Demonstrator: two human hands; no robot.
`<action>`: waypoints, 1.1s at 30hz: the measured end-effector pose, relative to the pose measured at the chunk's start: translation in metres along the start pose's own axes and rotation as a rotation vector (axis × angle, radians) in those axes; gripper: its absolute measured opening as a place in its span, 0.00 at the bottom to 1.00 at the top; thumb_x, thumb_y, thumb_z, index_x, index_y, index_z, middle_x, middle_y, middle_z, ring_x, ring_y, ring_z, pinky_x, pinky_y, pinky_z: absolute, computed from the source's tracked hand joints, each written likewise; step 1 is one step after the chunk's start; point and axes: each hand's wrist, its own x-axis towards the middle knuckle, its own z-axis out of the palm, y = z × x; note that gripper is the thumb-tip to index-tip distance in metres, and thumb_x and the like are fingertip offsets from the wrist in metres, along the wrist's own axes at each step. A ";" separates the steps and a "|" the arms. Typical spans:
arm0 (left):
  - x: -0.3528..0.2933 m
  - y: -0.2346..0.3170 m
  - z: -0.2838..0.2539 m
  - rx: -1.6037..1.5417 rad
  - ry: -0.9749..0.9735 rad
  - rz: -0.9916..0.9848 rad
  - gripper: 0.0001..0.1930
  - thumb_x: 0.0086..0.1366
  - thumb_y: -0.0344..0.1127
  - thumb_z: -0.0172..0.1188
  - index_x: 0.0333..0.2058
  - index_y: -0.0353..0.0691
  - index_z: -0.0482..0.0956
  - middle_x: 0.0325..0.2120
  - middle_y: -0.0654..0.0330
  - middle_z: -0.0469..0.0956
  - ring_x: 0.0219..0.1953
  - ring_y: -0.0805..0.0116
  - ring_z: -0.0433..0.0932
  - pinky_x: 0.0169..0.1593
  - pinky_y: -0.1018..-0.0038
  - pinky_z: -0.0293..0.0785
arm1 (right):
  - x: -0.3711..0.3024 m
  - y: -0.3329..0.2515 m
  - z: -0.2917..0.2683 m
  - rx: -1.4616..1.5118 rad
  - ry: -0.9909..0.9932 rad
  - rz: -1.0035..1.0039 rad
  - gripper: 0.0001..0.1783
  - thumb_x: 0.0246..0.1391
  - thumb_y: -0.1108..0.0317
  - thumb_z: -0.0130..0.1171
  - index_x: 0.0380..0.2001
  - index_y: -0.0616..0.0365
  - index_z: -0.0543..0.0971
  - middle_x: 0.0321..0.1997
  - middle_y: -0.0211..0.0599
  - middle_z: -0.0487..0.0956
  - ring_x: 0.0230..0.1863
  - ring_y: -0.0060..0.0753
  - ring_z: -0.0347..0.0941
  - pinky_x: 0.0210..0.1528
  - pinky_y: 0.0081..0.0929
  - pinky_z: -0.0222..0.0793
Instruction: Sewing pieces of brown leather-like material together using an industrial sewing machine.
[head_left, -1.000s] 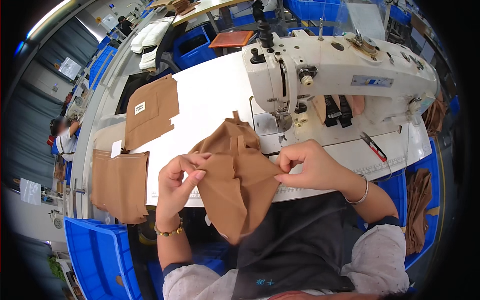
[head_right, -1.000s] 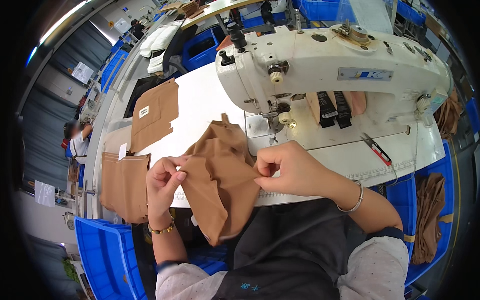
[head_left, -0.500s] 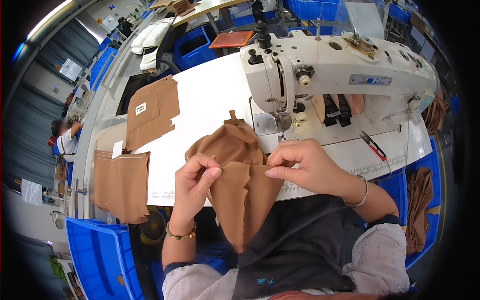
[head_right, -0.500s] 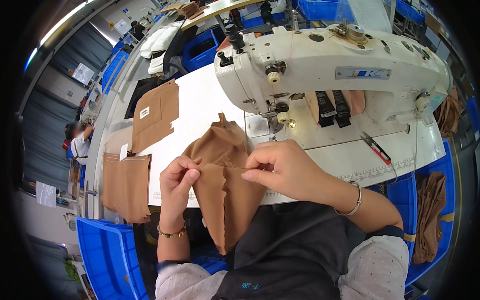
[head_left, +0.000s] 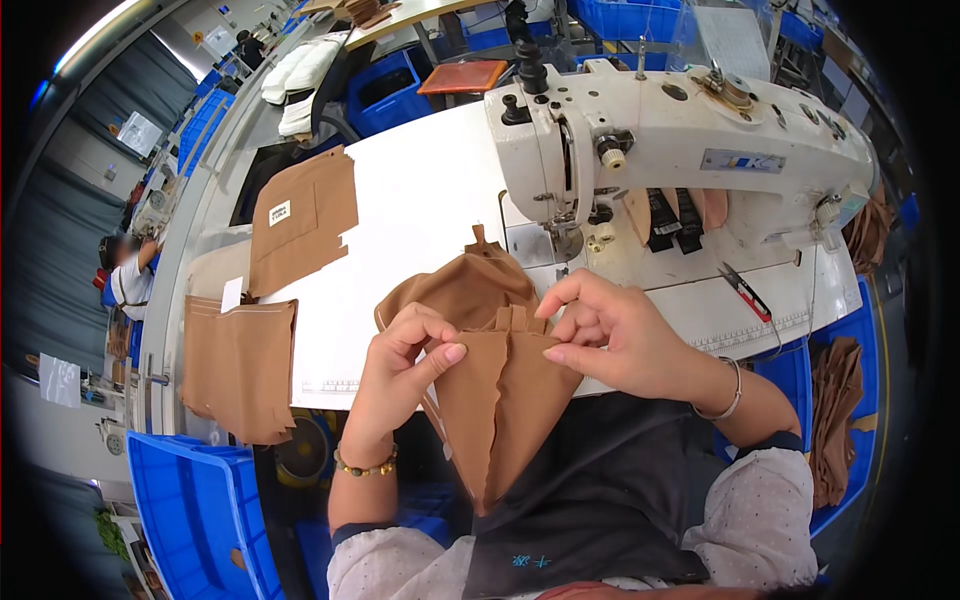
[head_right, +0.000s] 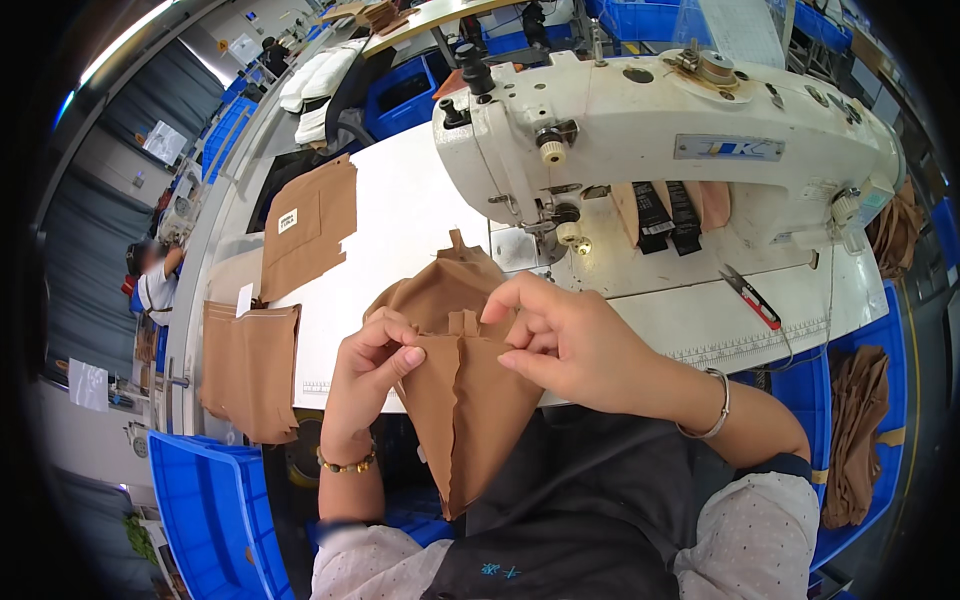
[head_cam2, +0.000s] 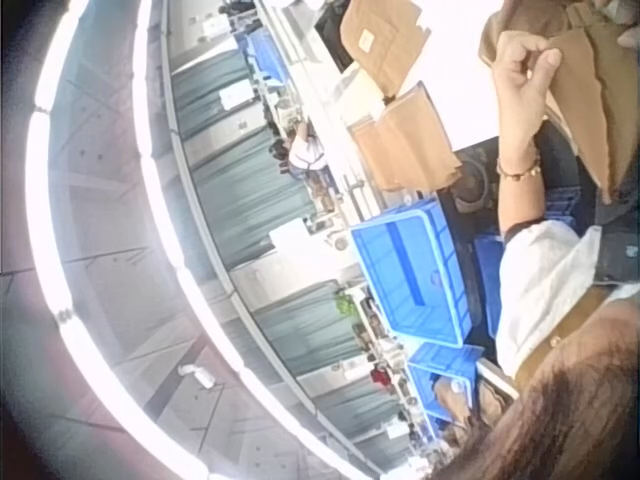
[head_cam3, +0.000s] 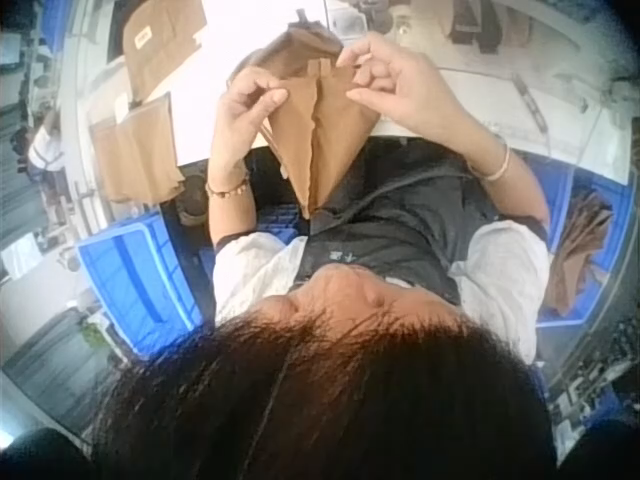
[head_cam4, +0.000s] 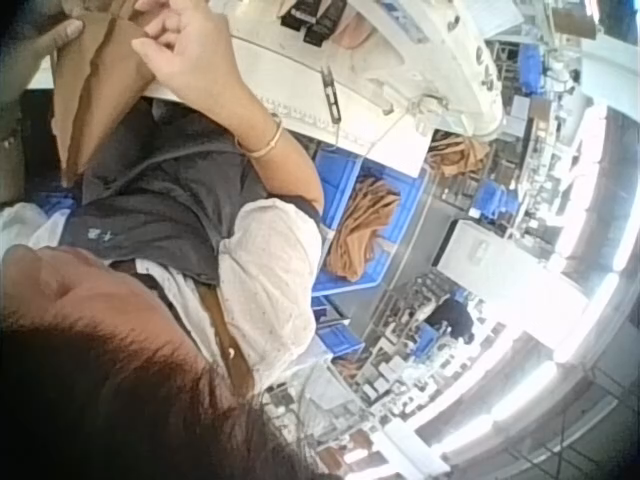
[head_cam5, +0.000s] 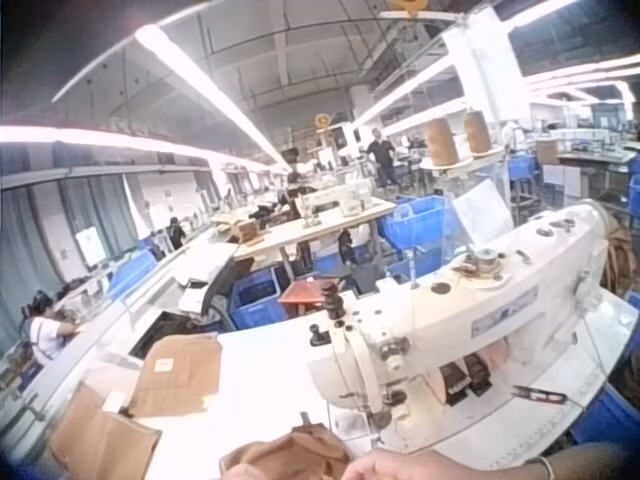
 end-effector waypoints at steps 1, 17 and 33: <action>0.000 0.000 0.003 -0.001 0.002 0.000 0.06 0.66 0.24 0.65 0.40 0.35 0.78 0.34 0.66 0.75 0.39 0.78 0.71 0.47 0.80 0.69 | 0.000 0.000 0.001 0.013 -0.012 0.009 0.03 0.59 0.79 0.60 0.37 0.62 0.78 0.31 0.30 0.81 0.33 0.13 0.75 0.37 0.17 0.73; -0.027 0.014 -0.031 -0.135 0.354 -0.122 0.02 0.69 0.27 0.61 0.39 0.38 0.79 0.32 0.71 0.77 0.35 0.84 0.72 0.41 0.84 0.68 | 0.050 -0.011 0.052 -1.134 0.094 -1.499 0.09 0.43 0.67 0.60 0.25 0.63 0.80 0.29 0.33 0.75 0.30 0.32 0.73 0.28 0.23 0.68; 0.149 -0.042 0.043 0.739 -0.325 0.228 0.03 0.59 0.29 0.67 0.31 0.37 0.84 0.31 0.59 0.82 0.32 0.62 0.81 0.37 0.69 0.77 | 0.031 0.098 -0.011 -1.485 0.051 -0.984 0.07 0.38 0.65 0.57 0.20 0.56 0.73 0.22 0.31 0.68 0.20 0.24 0.66 0.20 0.22 0.60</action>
